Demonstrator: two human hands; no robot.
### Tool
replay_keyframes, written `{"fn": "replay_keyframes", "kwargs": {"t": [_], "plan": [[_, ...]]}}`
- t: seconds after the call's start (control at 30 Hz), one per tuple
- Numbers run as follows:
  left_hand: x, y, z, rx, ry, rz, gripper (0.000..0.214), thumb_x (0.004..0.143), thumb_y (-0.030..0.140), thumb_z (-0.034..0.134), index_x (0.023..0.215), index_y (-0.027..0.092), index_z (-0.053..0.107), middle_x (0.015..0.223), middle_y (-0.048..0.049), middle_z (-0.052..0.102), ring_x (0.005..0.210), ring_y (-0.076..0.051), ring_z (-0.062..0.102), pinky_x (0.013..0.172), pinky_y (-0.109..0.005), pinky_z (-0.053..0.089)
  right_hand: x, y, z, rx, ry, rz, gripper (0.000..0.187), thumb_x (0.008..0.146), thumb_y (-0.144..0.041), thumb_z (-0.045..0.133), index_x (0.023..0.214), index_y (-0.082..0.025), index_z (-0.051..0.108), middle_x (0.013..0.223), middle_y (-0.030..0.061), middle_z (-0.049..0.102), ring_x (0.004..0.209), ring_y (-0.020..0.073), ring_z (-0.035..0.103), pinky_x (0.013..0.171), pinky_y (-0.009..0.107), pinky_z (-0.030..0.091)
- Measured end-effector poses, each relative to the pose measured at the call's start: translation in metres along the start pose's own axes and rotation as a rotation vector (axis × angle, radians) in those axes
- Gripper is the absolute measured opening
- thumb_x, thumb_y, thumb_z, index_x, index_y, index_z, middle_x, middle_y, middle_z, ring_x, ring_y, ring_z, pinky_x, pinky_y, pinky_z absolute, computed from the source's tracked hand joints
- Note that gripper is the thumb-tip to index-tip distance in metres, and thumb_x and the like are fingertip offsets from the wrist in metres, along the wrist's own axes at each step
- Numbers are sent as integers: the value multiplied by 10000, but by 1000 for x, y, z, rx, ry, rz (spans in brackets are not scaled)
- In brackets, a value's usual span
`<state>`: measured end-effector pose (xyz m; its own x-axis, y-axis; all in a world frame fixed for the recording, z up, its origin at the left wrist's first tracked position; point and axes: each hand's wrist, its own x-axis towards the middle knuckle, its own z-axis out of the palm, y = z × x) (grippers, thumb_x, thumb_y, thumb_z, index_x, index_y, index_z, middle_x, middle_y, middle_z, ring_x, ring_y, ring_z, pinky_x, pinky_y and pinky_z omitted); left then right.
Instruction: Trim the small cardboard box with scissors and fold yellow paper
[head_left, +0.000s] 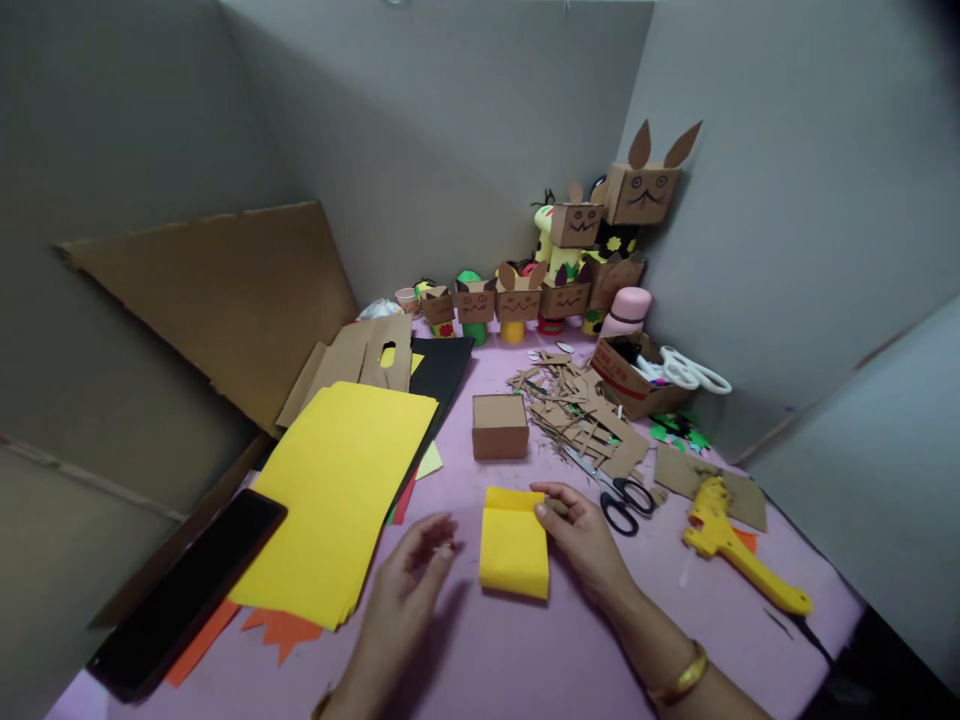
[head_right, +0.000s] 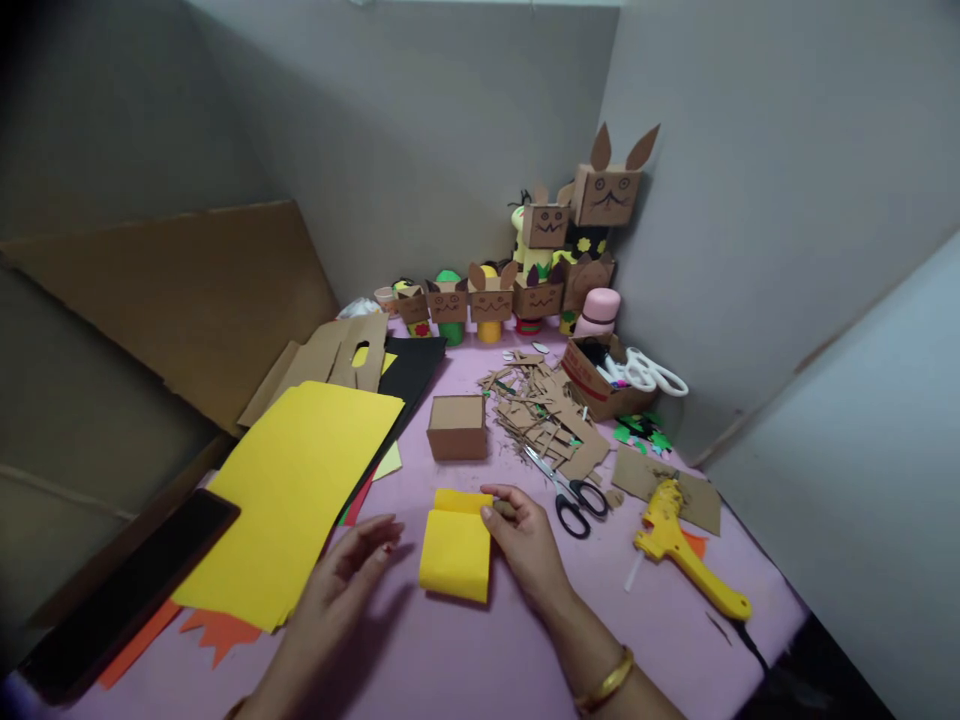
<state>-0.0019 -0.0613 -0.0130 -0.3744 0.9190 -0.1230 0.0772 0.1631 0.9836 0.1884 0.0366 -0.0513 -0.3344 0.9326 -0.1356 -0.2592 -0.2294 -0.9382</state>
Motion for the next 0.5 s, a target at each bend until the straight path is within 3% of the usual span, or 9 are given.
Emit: {"fn": "replay_keyframes", "kwargs": {"t": [0.07,0.2,0.37,0.5], "plan": [[1,-3,24,-106,-70,24,322,765,393,658,1001,189,578,990,-86,672,939,-211,627,839,-313,475,-1,-1,0,16,-8,-13,390,681,-421,757,969,-185,643,719,8,671,701,170,621,673,279,461],[8,-5,54,-286,-246,-100,367,762,431,654,988,157,559,953,-107,703,832,-209,660,732,-304,492,-1,-3,-1,30,12,-30,353,655,-432,770,878,-185,654,711,16,674,666,170,615,654,286,465],[11,-5,61,-361,-144,-212,469,694,442,719,994,170,482,870,-91,724,757,-220,685,693,-323,505,-1,-2,0,40,36,-48,320,639,-438,780,808,-193,660,687,7,673,643,160,604,632,272,459],[10,-5,60,-329,-140,-229,465,690,423,726,1001,147,518,887,-102,721,764,-215,680,697,-313,503,-2,-1,2,29,27,-69,286,655,-422,775,805,-200,677,711,12,683,664,162,606,643,272,463]]}}
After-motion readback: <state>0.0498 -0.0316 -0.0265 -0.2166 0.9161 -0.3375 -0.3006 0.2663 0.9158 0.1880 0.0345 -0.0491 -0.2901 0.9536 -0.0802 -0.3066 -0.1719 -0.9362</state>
